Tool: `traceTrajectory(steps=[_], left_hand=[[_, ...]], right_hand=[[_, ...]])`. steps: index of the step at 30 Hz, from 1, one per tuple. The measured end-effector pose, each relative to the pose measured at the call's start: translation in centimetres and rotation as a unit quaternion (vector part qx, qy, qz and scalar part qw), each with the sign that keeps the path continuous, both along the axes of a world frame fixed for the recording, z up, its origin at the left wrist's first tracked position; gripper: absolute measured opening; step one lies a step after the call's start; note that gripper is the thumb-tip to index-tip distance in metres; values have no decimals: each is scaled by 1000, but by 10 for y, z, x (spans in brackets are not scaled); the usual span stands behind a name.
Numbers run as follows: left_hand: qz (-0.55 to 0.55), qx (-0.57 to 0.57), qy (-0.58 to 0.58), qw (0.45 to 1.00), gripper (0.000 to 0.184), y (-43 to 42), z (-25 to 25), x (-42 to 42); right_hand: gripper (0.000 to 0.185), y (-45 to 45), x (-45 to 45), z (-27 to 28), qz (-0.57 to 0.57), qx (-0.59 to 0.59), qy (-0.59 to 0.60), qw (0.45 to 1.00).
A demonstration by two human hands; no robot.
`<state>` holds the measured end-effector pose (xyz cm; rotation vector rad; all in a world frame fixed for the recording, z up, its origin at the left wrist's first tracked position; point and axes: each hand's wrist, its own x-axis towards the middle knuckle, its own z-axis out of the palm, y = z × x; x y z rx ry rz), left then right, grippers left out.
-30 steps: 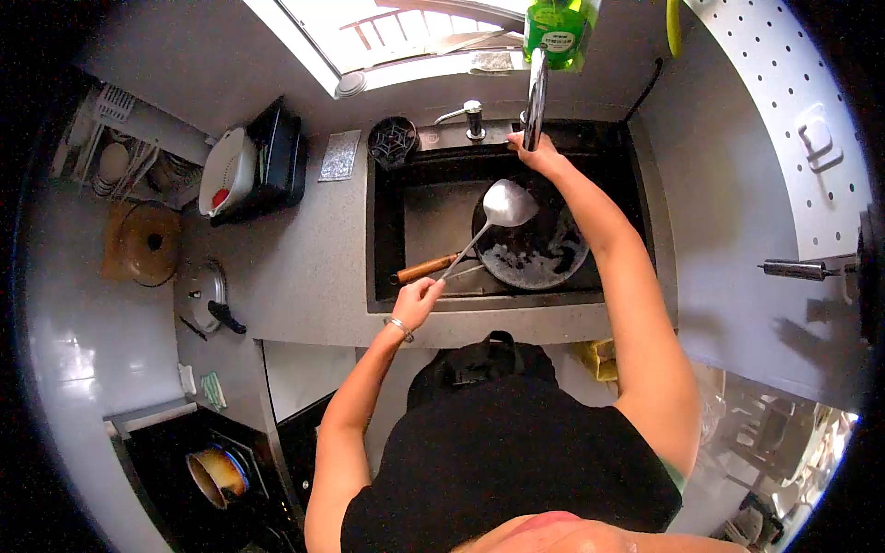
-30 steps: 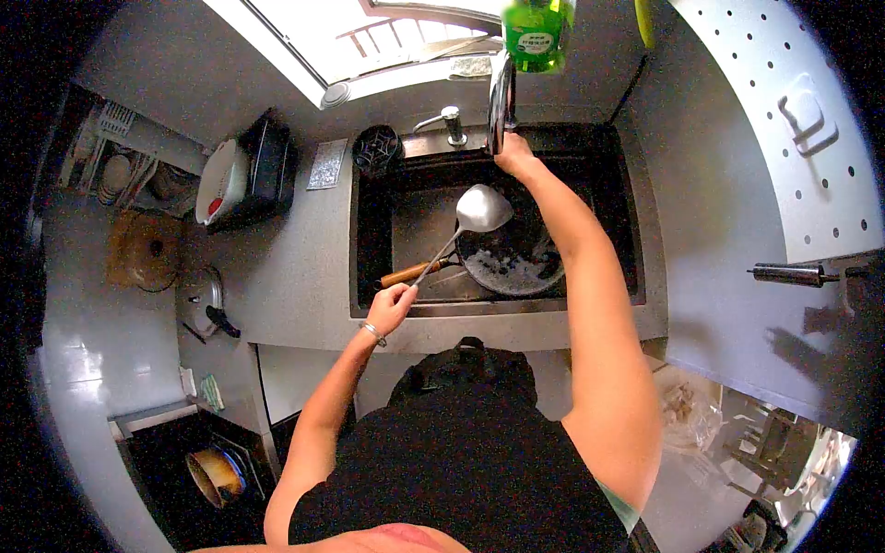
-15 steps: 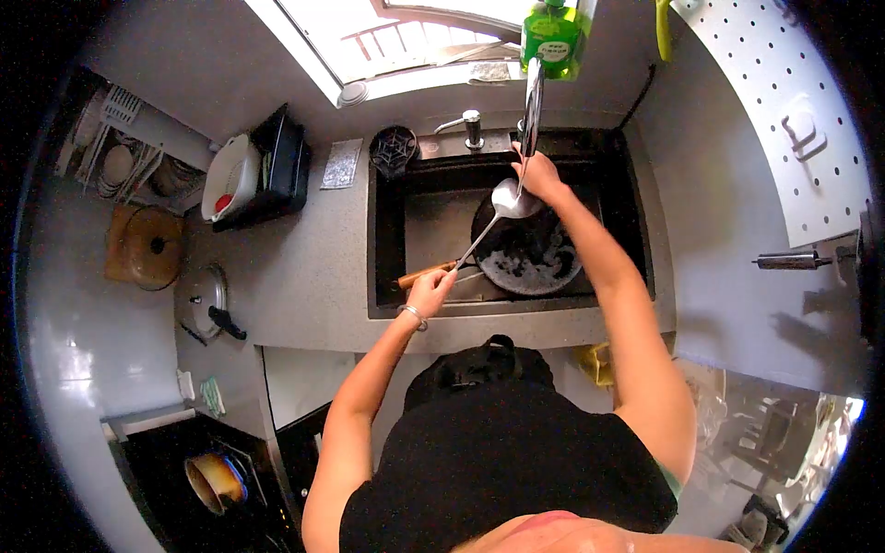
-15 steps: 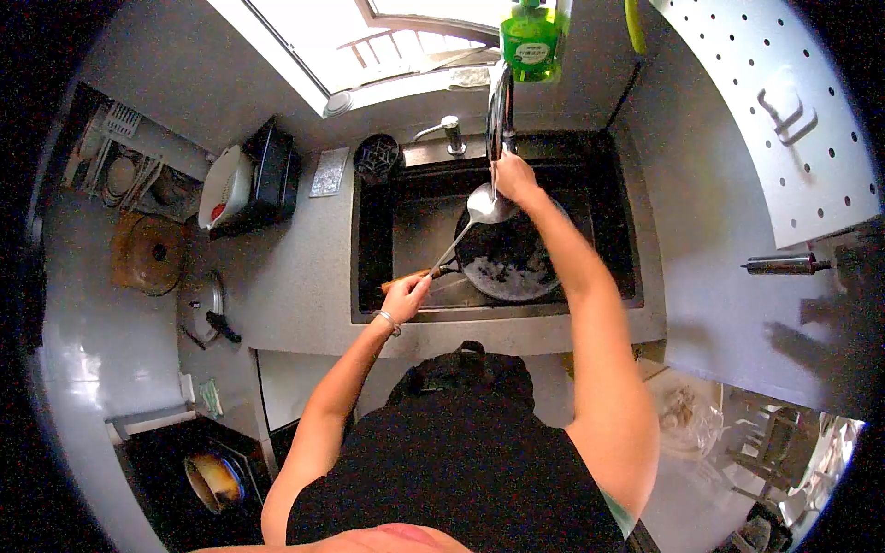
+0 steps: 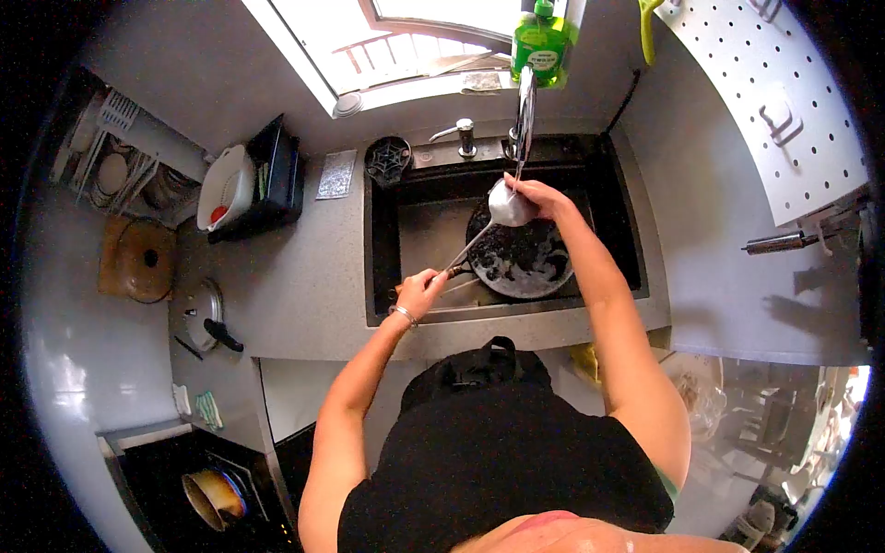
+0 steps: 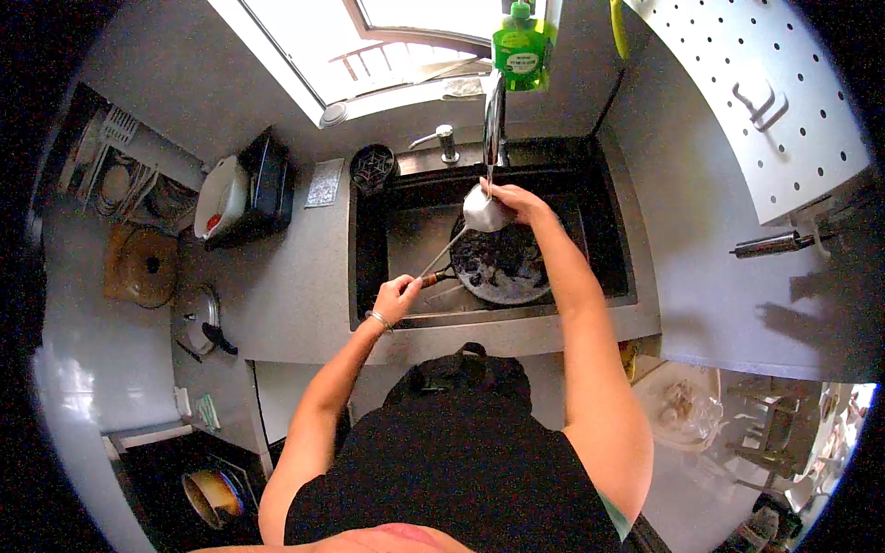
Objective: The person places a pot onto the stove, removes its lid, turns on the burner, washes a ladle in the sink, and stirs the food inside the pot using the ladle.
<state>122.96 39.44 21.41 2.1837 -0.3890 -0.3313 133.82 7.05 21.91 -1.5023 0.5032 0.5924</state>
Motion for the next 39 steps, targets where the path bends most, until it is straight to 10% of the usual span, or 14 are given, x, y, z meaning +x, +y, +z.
traceTrajectory(steps=[4,15,17,21,29,32,39], left_hand=[[-40,49,-5,998,33,-9,-7,31],[-82,48,-214,972,23,-212,30,85],[-83,-24,-404,911,15,-221,19,86],[-144,225,-284,921,13,-207,-2,115],[-155,248,-323,900,10,-221,10,94],[-171,97,-389,900,12,-226,-8,89],[-144,231,-305,913,20,-144,-8,129]], right_hand=[[28,-26,-19,-4,-58,319,-42,945],[25,-72,-53,-13,-276,297,-173,897],[23,-85,-75,4,-318,319,-174,876],[23,-130,-111,-8,-338,365,-144,855],[30,-130,-162,1,-414,299,-166,844],[31,-137,-182,7,-432,314,-157,831],[30,-160,-210,23,-432,327,-163,824]])
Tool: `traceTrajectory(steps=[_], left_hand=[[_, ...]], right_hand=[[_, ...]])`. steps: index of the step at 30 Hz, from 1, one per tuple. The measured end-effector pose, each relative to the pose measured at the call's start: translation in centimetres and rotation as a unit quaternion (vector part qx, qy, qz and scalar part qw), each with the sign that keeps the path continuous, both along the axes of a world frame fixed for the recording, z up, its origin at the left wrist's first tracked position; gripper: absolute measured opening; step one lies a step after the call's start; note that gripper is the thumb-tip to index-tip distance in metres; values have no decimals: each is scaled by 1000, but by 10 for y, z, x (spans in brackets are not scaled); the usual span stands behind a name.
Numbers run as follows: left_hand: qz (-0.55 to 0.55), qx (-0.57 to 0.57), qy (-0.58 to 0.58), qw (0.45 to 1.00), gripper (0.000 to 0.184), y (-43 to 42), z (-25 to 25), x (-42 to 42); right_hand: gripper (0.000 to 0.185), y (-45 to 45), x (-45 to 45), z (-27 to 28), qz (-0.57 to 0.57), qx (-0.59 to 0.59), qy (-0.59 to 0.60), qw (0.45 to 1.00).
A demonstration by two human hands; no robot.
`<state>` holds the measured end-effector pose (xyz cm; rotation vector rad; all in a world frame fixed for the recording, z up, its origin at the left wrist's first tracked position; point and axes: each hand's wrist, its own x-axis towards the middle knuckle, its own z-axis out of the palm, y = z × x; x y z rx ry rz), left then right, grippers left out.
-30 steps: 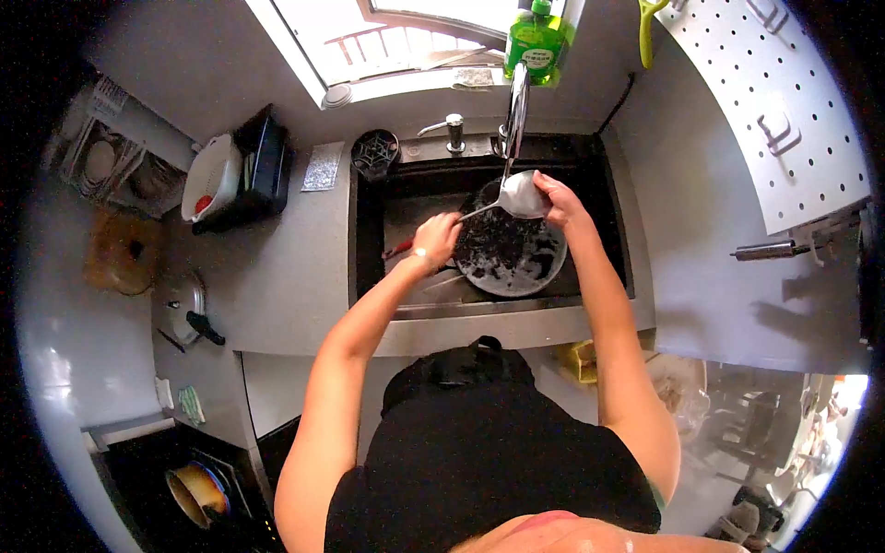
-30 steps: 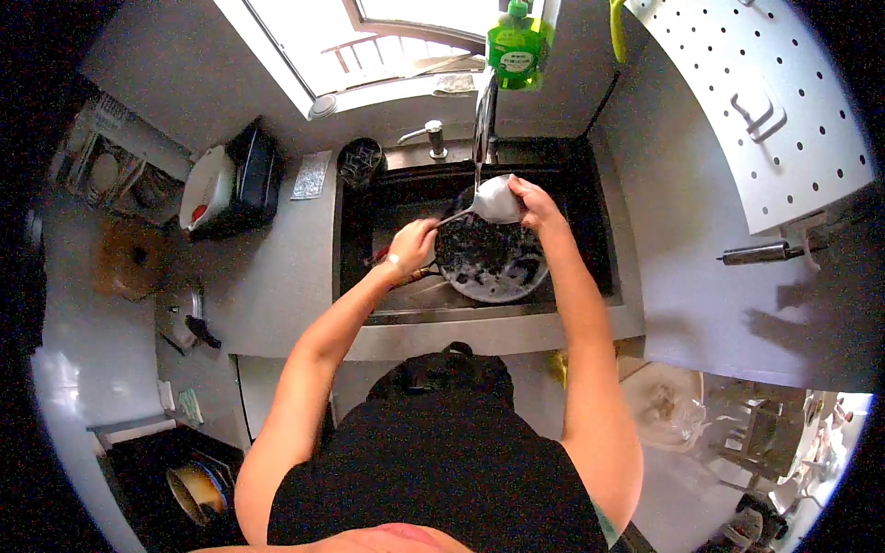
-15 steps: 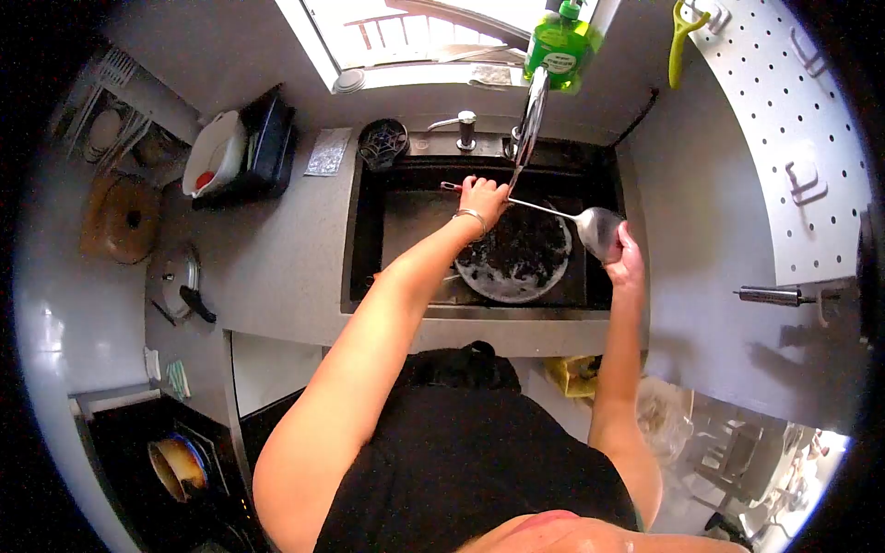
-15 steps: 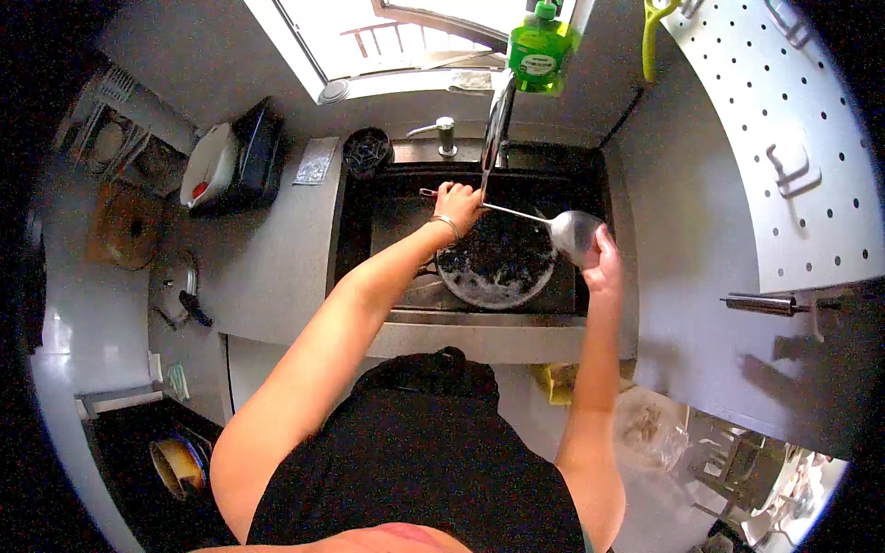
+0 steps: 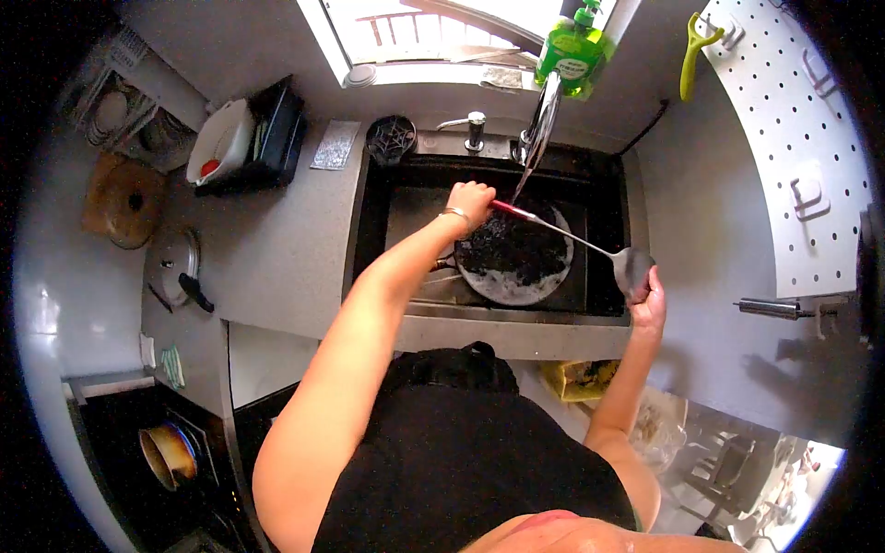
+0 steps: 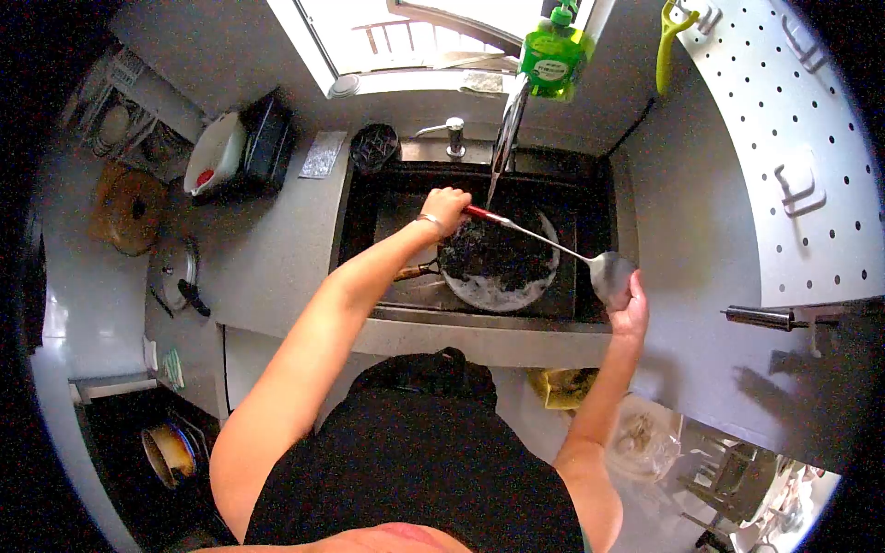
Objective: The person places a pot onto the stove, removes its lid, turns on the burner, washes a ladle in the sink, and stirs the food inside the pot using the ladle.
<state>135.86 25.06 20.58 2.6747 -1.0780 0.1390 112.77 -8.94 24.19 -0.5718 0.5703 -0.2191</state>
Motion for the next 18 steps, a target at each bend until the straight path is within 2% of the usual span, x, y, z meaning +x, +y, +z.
traceTrajectory(steps=[3,4,5,6,7,8,9,10,11,12,14,17,18], left_hand=[[-38,2,-66,997,18,24,9,-8],[-51,-2,-82,995,18,32,12,-14],[-75,-12,-91,993,23,44,11,-20],[-80,-23,-56,995,27,59,21,-29],[-66,-36,-9,997,29,77,28,-35],[-53,-47,38,997,30,95,33,-40],[-25,-27,79,996,31,112,39,-46],[3,-5,122,992,32,130,42,-52],[12,-20,121,992,32,149,41,-57],[22,-35,120,992,33,164,39,-62],[85,-30,254,963,31,184,46,-68],[115,-88,392,908,30,198,51,-78],[126,-101,456,875,29,200,51,-80]], right_hand=[[27,4,28,-37,37,47,14,998],[27,17,44,-46,26,24,52,998],[25,26,61,-64,88,52,5,995],[24,37,77,-71,145,79,-43,985],[23,45,95,-82,168,69,-38,983],[27,66,108,-67,174,67,7,982],[33,87,120,-50,180,67,52,980],[53,111,124,-23,225,104,51,967],[66,117,135,-29,271,20,130,954],[70,129,144,-35,309,-93,151,934],[55,166,159,-33,272,-262,247,892],[37,178,180,-60,400,-314,103,855],[32,182,184,-65,390,-296,101,866]])
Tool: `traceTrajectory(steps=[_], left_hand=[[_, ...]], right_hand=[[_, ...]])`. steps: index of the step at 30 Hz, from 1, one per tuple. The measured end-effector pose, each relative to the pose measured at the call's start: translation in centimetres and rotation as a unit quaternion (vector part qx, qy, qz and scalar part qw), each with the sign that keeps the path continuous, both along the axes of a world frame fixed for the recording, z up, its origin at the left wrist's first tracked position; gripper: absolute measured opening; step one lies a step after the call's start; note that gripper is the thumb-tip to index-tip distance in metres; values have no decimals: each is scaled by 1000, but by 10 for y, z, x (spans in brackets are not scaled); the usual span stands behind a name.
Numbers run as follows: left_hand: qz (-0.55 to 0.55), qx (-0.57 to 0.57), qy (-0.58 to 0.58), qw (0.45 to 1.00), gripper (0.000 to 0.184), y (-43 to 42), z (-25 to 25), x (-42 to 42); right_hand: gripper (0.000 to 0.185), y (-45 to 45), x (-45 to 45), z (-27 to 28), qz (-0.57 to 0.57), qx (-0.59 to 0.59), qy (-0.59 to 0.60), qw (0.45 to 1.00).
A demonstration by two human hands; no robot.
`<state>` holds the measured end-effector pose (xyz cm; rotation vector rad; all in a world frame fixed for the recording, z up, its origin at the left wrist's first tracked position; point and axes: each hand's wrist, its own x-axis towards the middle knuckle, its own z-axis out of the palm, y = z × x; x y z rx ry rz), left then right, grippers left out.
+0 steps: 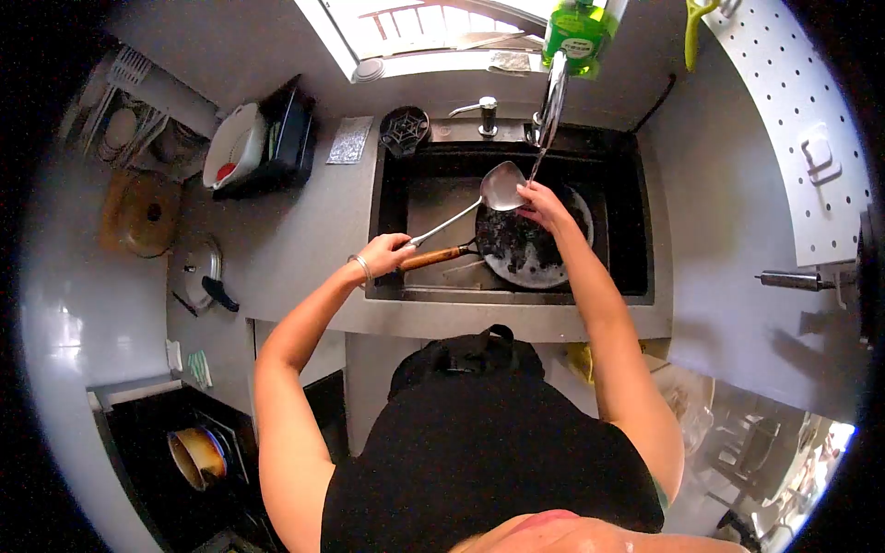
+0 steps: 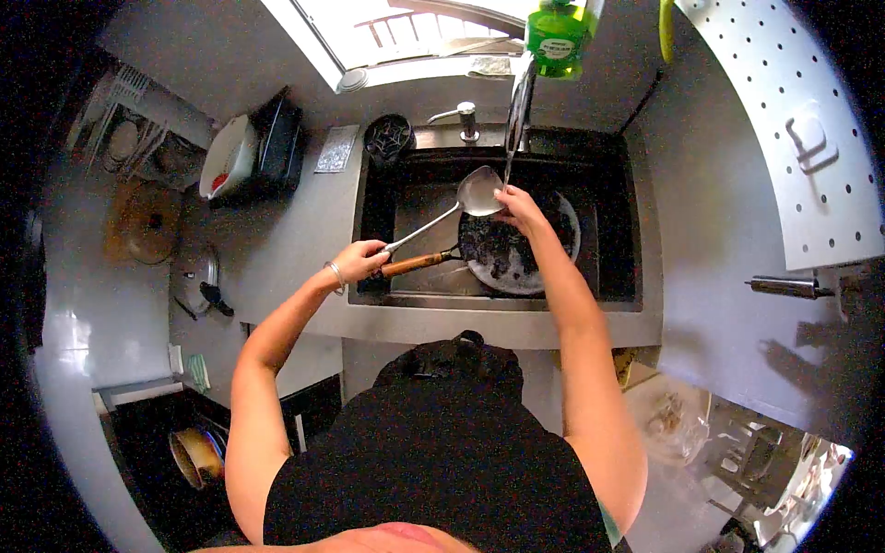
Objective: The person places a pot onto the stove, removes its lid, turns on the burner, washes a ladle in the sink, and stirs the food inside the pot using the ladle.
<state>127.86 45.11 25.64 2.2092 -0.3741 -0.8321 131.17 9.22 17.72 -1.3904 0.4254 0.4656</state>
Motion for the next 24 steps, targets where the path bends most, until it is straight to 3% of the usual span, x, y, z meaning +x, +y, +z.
traceTrajectory(steps=[2,4,9,15,22,24], left_hand=[[28,-36,117,992,27,2,1,-3],[56,-70,210,974,25,-4,13,-5],[15,-110,274,955,26,-26,20,-3],[12,-70,280,957,30,-43,28,-3],[-11,-21,84,996,29,-9,41,-2],[9,-14,78,997,30,1,44,-2]], right_hand=[[23,7,7,-9,-29,36,3,999],[26,7,4,-4,-37,27,-14,999],[31,-29,-22,11,-40,-41,-22,998],[32,-47,-46,8,-61,-22,-5,998],[25,0,-14,9,-48,48,-45,997],[22,8,-3,11,-36,80,-70,994]])
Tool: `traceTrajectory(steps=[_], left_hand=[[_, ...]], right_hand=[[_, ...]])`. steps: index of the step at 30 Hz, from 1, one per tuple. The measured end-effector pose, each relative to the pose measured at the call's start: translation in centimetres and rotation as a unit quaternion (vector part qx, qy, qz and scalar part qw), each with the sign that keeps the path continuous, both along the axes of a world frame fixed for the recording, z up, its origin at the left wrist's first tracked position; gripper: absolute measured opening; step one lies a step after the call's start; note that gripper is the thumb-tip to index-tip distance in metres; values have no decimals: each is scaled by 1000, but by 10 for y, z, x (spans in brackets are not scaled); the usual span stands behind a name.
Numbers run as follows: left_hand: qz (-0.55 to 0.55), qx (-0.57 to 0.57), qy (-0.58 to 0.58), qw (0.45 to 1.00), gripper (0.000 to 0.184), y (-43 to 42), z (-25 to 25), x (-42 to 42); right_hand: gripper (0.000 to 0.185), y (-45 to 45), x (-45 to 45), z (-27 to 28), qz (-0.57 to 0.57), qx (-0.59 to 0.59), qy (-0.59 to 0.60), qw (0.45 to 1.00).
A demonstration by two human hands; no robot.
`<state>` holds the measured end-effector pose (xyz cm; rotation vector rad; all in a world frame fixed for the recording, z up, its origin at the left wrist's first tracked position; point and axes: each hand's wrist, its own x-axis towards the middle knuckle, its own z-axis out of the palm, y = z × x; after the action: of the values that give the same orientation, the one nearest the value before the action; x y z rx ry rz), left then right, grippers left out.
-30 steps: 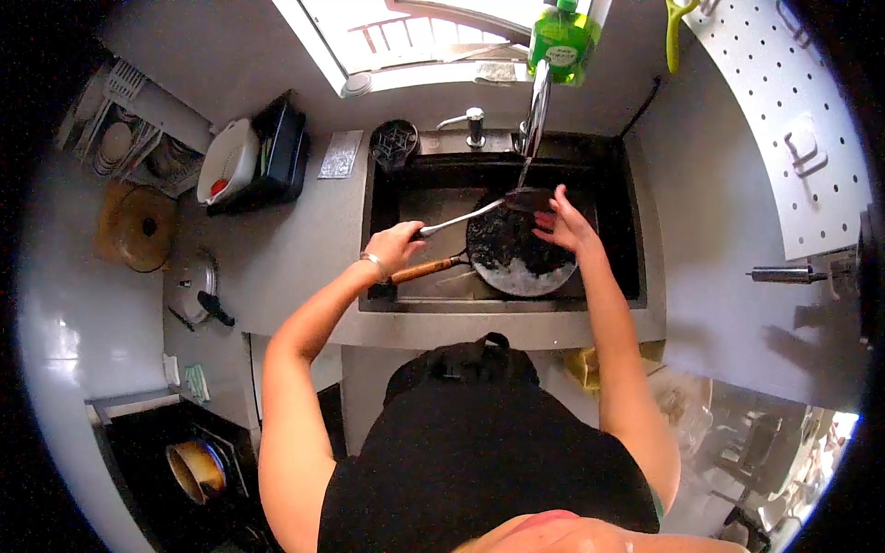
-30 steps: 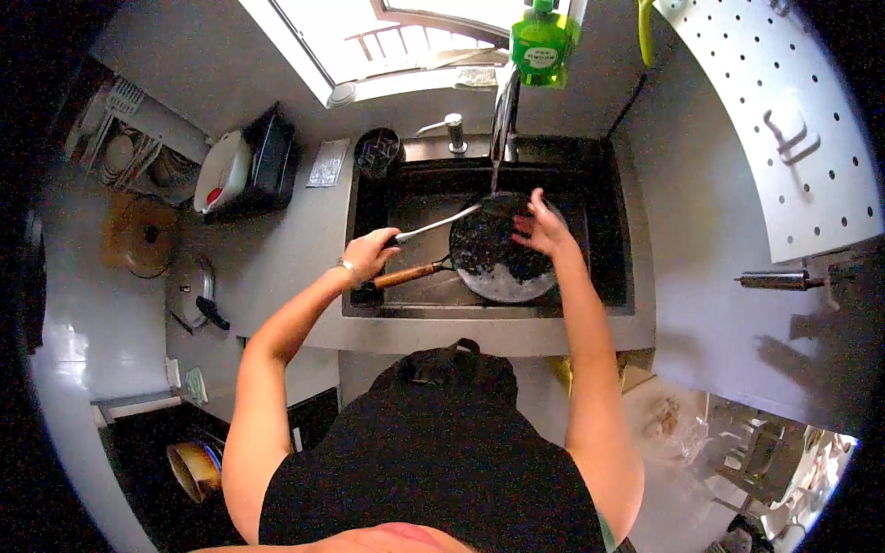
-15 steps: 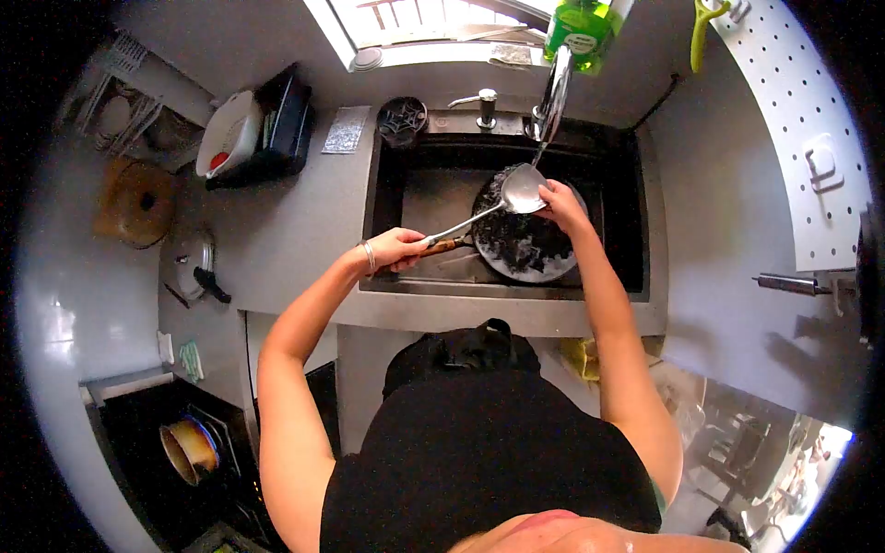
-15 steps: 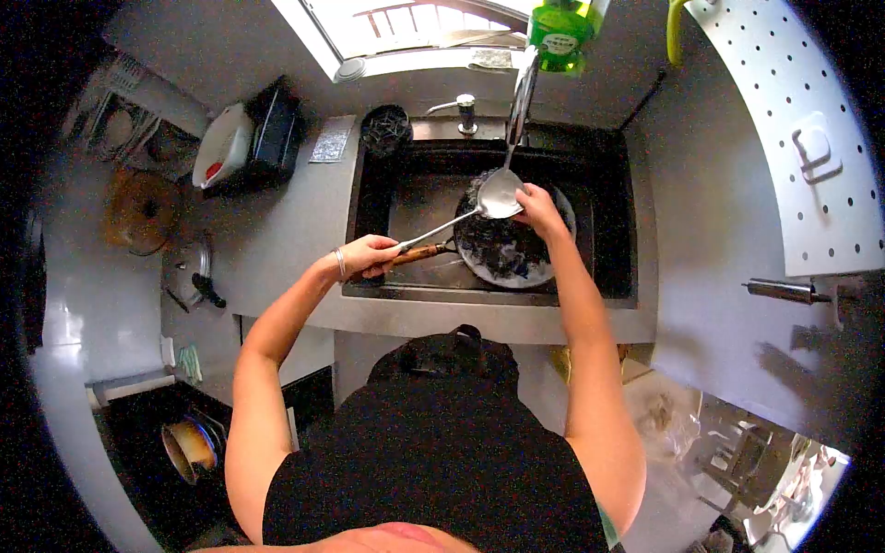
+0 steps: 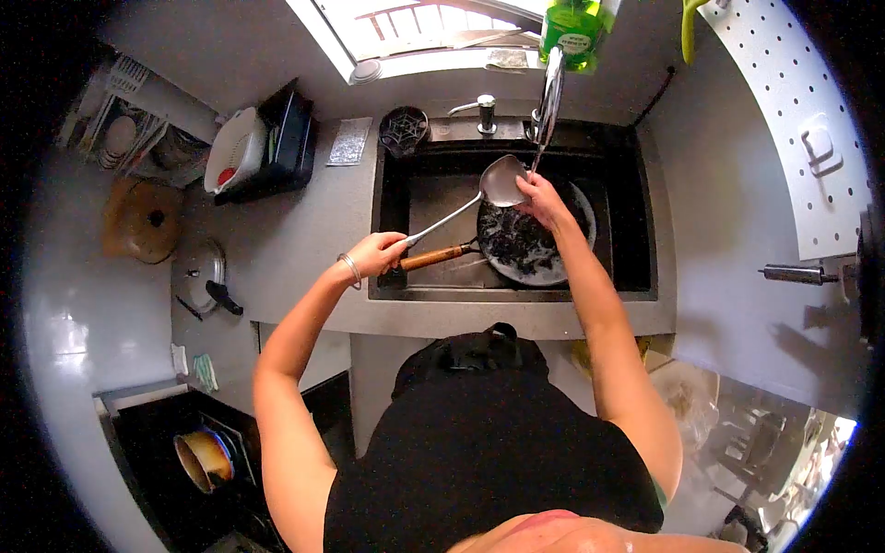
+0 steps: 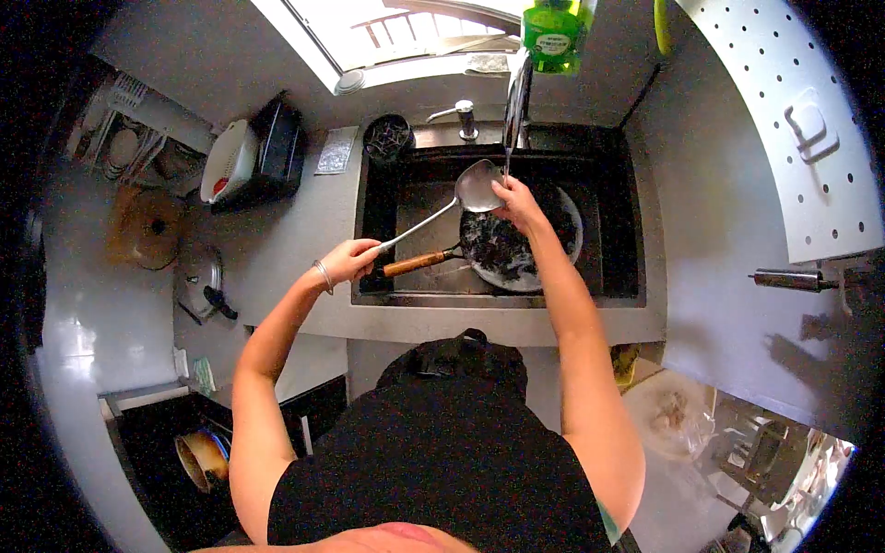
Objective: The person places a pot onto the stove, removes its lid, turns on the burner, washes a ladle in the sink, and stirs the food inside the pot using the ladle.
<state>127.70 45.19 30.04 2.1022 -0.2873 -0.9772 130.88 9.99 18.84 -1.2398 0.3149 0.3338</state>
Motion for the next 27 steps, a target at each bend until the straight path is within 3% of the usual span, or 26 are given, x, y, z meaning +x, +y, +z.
traceTrajectory(steps=[4,5,8,10,12,13,14,16,18,20,22,24,26,27], left_hand=[[14,-28,48,998,32,17,-29,9],[7,-41,65,997,33,20,-47,15],[-35,-18,-91,995,34,-3,-92,26],[-49,22,-216,975,34,-39,-108,32],[-39,29,-260,964,33,-81,-126,44],[-28,42,-322,945,32,-106,-129,47],[-17,55,-383,922,32,-132,-132,49],[-63,74,-381,920,32,-186,-90,47],[-70,-11,-392,917,29,-237,-99,51],[-105,51,-413,903,22,-275,-62,33],[-119,-1,-469,875,21,-284,-67,34],[-141,-81,-569,806,18,-272,-78,45],[-184,49,-510,839,14,-253,-79,65],[-180,58,-515,836,12,-235,-87,75]], right_hand=[[21,-7,7,16,85,-31,-59,994],[26,-15,9,15,100,-99,-60,988],[32,-35,2,31,53,-149,-112,981],[33,-43,-12,49,-82,-213,-118,967],[30,-75,-19,51,-51,-241,-145,958],[28,-79,-28,63,-90,-253,-146,952],[26,-82,-37,75,-129,-265,-146,944],[24,-91,-47,74,-140,-315,-182,921],[24,-89,-58,82,-129,-339,-164,918],[19,-76,-70,102,-142,-458,-188,857],[19,-85,-75,93,-191,-320,-152,915],[20,-106,-79,79,-204,-338,-163,904],[22,-116,-87,79,-238,-291,-179,909],[23,-122,-93,83,-227,-302,-166,911]])
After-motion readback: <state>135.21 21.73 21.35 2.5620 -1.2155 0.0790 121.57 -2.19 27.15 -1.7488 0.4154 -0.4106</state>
